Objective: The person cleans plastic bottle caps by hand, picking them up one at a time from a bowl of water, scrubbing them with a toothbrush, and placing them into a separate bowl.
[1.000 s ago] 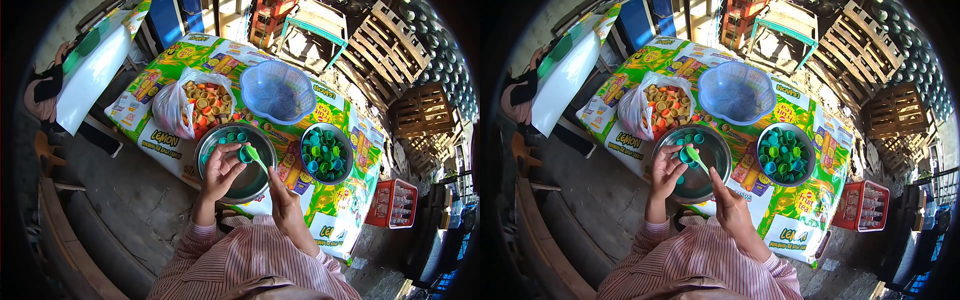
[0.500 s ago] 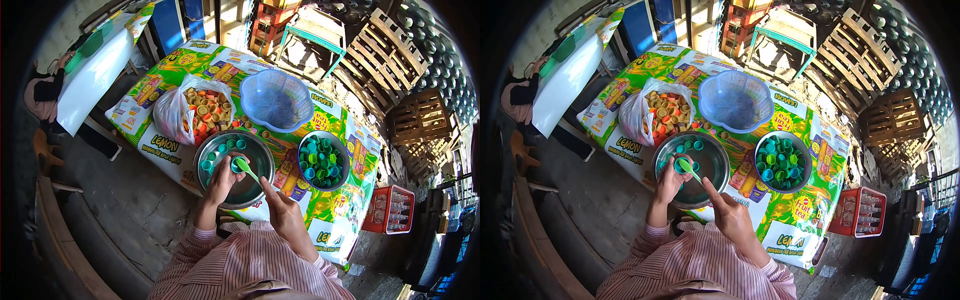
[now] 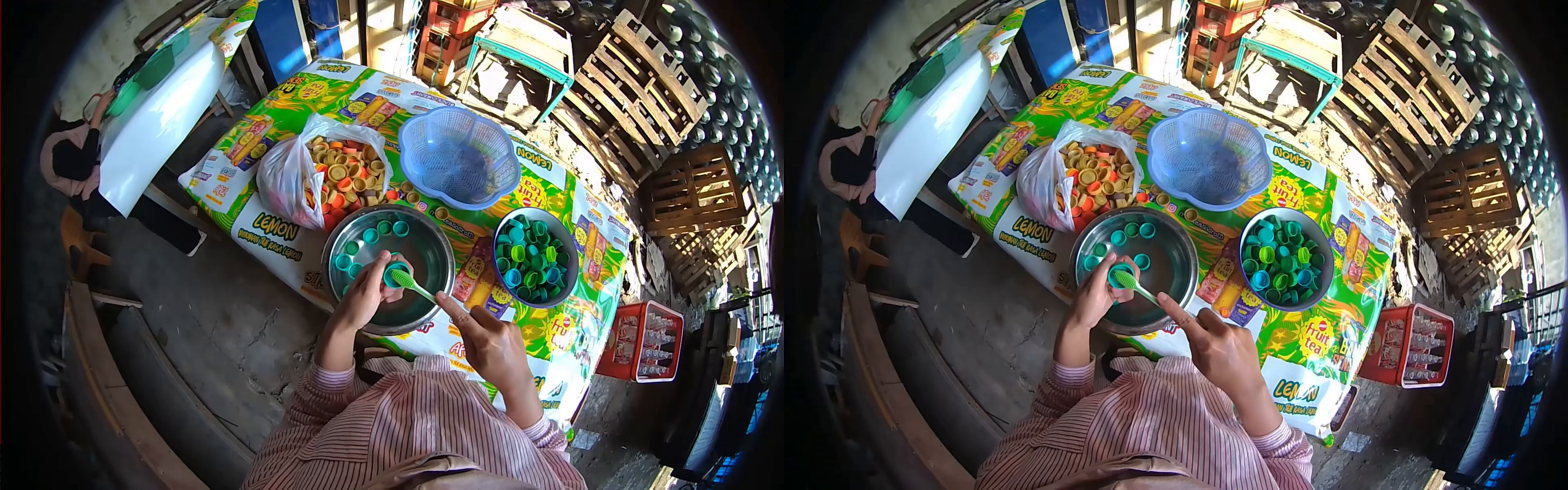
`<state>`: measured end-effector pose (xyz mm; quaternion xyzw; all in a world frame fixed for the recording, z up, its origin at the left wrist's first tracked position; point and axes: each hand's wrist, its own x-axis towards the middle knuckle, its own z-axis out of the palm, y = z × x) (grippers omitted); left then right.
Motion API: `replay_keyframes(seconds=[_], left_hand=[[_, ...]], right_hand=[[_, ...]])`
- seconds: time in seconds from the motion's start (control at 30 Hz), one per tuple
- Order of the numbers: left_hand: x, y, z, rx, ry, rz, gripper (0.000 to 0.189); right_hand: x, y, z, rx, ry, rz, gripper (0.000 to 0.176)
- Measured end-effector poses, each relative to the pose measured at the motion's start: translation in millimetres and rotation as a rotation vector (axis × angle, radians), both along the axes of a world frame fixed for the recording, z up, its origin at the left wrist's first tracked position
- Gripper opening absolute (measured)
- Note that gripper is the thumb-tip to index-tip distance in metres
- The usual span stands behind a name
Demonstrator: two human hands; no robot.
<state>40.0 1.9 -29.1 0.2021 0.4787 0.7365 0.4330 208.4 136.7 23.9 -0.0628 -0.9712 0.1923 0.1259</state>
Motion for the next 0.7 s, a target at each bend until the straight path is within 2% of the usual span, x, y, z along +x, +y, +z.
replay_keyframes(seconds=[0.07, 0.27, 0.37, 0.43, 0.47, 0.53, 0.57, 0.6, 0.63, 0.67, 0.7], left_hand=[[0.3, 0.1, 0.1, -0.128, -0.050, 0.039, 0.046], [-8.6, -5.6, -9.1, -0.067, -0.034, 0.021, 0.039], [-3.6, -4.2, -3.4, -0.173, -0.090, 0.103, 0.039], [-6.9, -3.9, 0.3, 0.069, -0.078, -0.043, 0.039], [-5.5, -2.4, 1.1, 0.069, -0.078, -0.042, 0.039], [0.1, 3.8, 1.8, 0.185, -0.001, 0.046, 0.037], [1.7, 6.3, 0.7, 0.224, 0.032, 0.073, 0.034], [2.5, 8.8, 1.0, 0.222, 0.030, 0.075, 0.034], [2.5, 11.7, 1.9, 0.264, 0.141, 0.107, 0.033], [3.3, 14.3, 3.2, 0.308, 0.253, 0.138, 0.032], [5.5, 15.7, 6.4, 0.342, 0.246, 0.165, 0.033]], right_hand=[[-2.4, 2.6, 3.0, 0.013, 0.001, -0.011, 0.069], [-3.7, 5.1, 3.8, 0.006, 0.012, 0.117, 0.069], [-4.0, 7.2, 13.4, 0.044, -0.022, 0.066, 0.069], [-5.3, 7.5, 10.7, 0.039, 0.004, 0.022, 0.068], [-5.3, 5.4, 7.6, 0.039, 0.004, 0.022, 0.068], [-4.7, -1.4, 1.0, -0.126, 0.048, -0.045, 0.065], [-6.2, -5.4, -1.9, -0.127, 0.048, -0.042, 0.065], [-7.4, -10.1, -4.8, -0.278, 0.098, -0.057, 0.063], [-8.5, -13.5, -6.2, -0.429, 0.147, -0.073, 0.061], [-8.9, -16.0, -3.2, -0.430, 0.146, -0.075, 0.061], [-8.8, -18.6, 2.8, -0.557, 0.128, -0.076, 0.059]])
